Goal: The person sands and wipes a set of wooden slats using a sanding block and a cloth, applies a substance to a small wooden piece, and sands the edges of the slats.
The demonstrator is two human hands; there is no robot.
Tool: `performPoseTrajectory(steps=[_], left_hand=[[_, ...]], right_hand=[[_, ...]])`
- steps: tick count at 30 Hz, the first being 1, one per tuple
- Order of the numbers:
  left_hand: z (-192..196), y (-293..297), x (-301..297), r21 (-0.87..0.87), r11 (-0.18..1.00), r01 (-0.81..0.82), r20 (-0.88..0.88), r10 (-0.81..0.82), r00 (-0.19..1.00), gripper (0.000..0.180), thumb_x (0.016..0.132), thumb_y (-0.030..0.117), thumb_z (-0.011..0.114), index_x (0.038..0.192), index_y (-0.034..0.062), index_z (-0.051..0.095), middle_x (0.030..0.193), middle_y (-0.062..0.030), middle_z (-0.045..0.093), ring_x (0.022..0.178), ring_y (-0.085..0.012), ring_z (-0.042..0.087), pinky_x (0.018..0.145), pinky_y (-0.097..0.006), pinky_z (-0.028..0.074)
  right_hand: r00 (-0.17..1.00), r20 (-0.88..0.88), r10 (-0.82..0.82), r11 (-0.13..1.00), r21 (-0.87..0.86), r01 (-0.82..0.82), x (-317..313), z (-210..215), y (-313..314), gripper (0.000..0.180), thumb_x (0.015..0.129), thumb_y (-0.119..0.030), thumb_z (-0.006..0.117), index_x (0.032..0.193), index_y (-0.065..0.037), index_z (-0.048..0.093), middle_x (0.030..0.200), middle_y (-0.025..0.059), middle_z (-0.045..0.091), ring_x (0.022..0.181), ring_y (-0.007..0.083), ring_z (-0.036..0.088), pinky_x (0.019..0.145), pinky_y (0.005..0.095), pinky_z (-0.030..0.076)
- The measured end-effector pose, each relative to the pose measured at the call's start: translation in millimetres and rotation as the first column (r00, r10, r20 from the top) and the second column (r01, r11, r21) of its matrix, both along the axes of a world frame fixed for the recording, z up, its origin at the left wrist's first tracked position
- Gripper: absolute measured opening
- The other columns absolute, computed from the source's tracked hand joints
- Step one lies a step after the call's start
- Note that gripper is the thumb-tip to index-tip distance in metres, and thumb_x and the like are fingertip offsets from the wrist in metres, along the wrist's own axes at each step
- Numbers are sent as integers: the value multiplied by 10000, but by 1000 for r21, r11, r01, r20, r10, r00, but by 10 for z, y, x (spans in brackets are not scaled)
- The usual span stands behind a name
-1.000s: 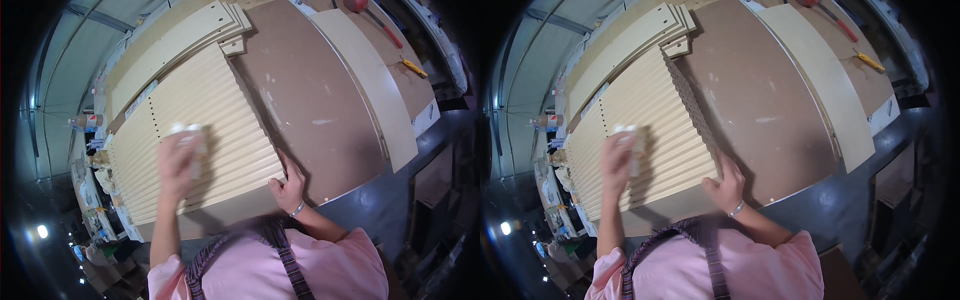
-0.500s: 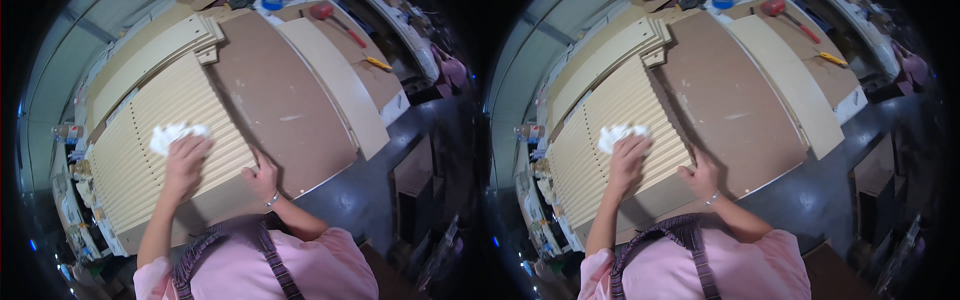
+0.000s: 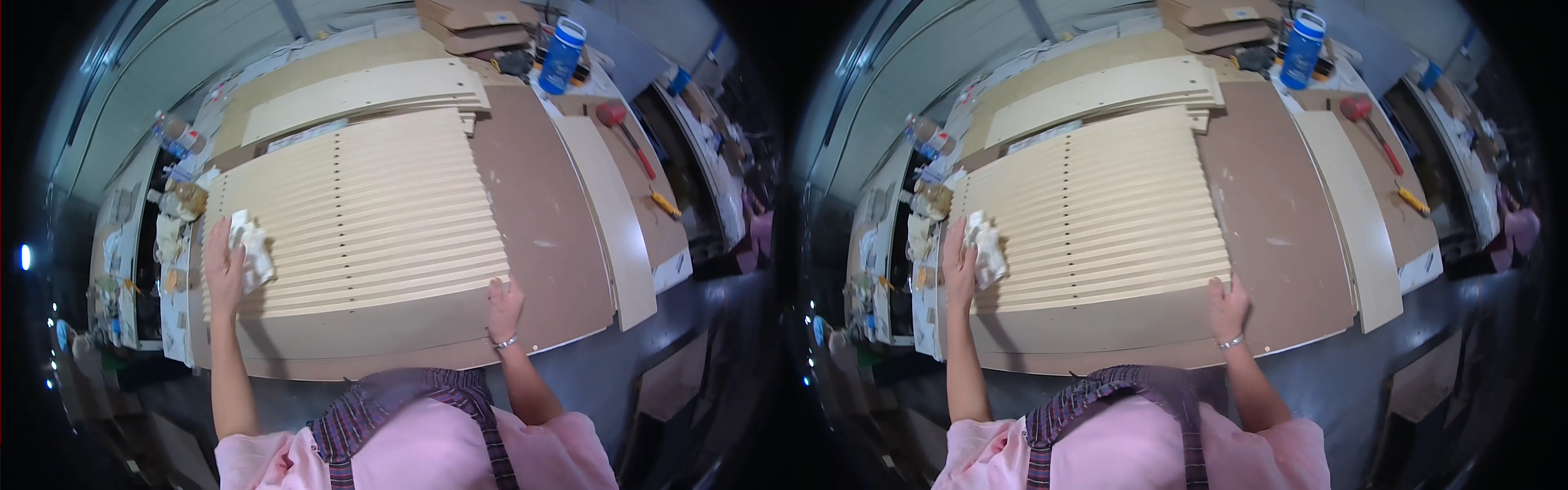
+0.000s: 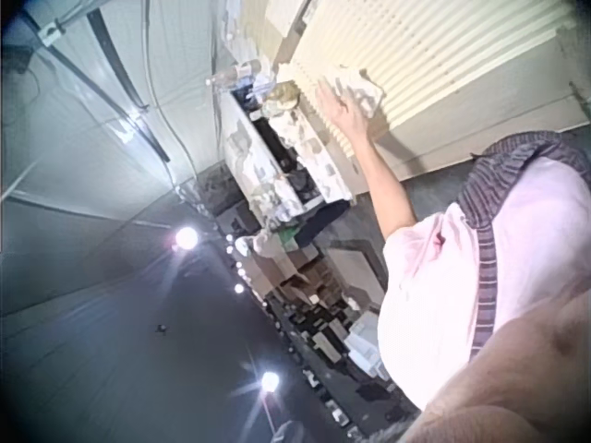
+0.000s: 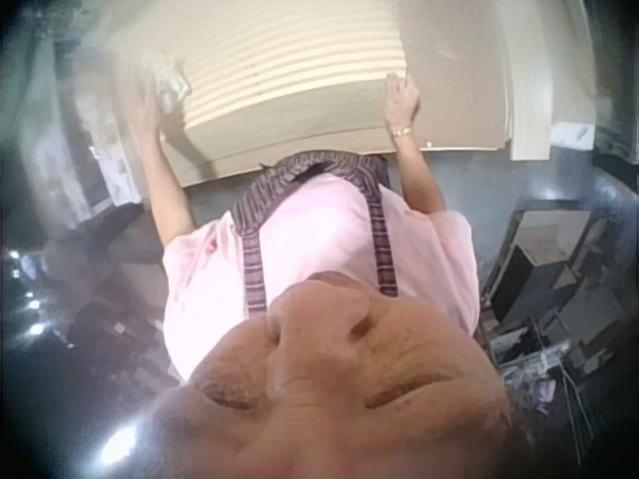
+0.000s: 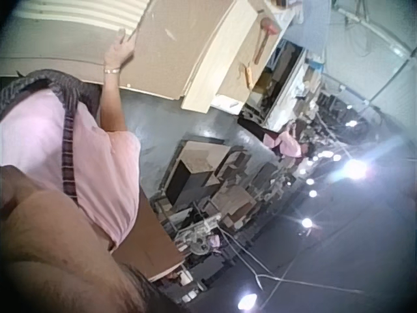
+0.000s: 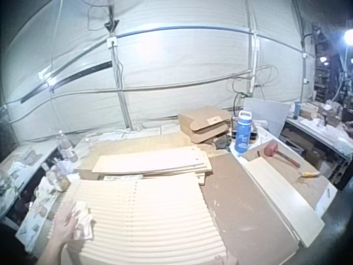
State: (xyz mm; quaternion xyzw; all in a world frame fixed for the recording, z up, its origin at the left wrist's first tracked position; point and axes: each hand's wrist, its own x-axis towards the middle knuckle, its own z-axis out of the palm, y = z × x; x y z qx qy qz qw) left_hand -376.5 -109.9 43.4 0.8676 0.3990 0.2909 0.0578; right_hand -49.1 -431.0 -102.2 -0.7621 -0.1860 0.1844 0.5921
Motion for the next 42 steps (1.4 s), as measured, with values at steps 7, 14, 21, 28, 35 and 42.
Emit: performPoseTrajectory(steps=[7, 14, 21, 28, 35, 42], left_hand=[[-491, 552, -2034, -418, 841, -344, 268, 476, 837, 476, 987, 271, 498, 1382, 6, 479, 1416, -139, 493, 1304, -271, 456, 1093, -337, 310], [-1116, 361, -2592, -900, 369, 232, 415, 564, 714, 718, 998, 565, 329, 1478, 33, 317, 1477, -96, 418, 1314, -225, 428, 1095, -348, 310], [-1141, -93, -2009, -848, 329, 416, 499, 759, 418, 703, 992, 560, 364, 1440, 17, 362, 1446, -109, 440, 1318, -220, 418, 1075, -366, 349], [-1106, -102, -1941, -825, 407, 393, 562, 670, 486, 721, 1013, 524, 326, 1498, -1, 229, 1555, -105, 256, 1423, -214, 233, 1168, -346, 160], [-1201, 550, -1956, -703, 542, 460, 711, 524, 468, 641, 1038, 393, 307, 1520, 9, 134, 1599, -142, 117, 1482, -229, 81, 1190, -346, 43], [-918, 1209, -1563, -651, 404, 643, 747, 490, 449, 669, 1012, 420, 400, 1534, 75, 160, 1590, -125, 168, 1458, -208, 172, 1168, -341, 171]], right_hand=[[979, -205, 6, 971, 233, 43, 35, 300, -18, 485, 954, -254, 534, 1305, 79, 506, 1196, 101, 611, 1058, 152, 552, 923, 279, 424], [974, -209, 83, 987, 154, -51, 260, 524, 170, 425, 938, -275, 580, 1249, 14, 570, 1084, 14, 618, 956, 106, 545, 841, 251, 418], [974, -176, 145, 986, -52, -156, 500, 440, 138, 283, 915, -269, 624, 1096, -54, 652, 889, -57, 611, 825, 50, 506, 742, 236, 387], [897, -372, 238, 958, -61, -280, 608, 631, 100, 498, 895, -373, 660, 1279, -67, 573, 1086, -19, 623, 968, 100, 535, 858, 271, 419], [894, -211, 396, 872, -220, -438, 1424, 1014, 1152, 712, 941, -456, 554, 1502, -101, 296, 1528, 65, 340, 1350, 225, 371, 1072, 367, 297], [915, -270, 300, 895, -253, -368, 1834, 696, 2533, 850, 826, -415, 710, 1492, -104, 281, 682, -82, 434, 477, 17, 216, 425, 212, 173]])
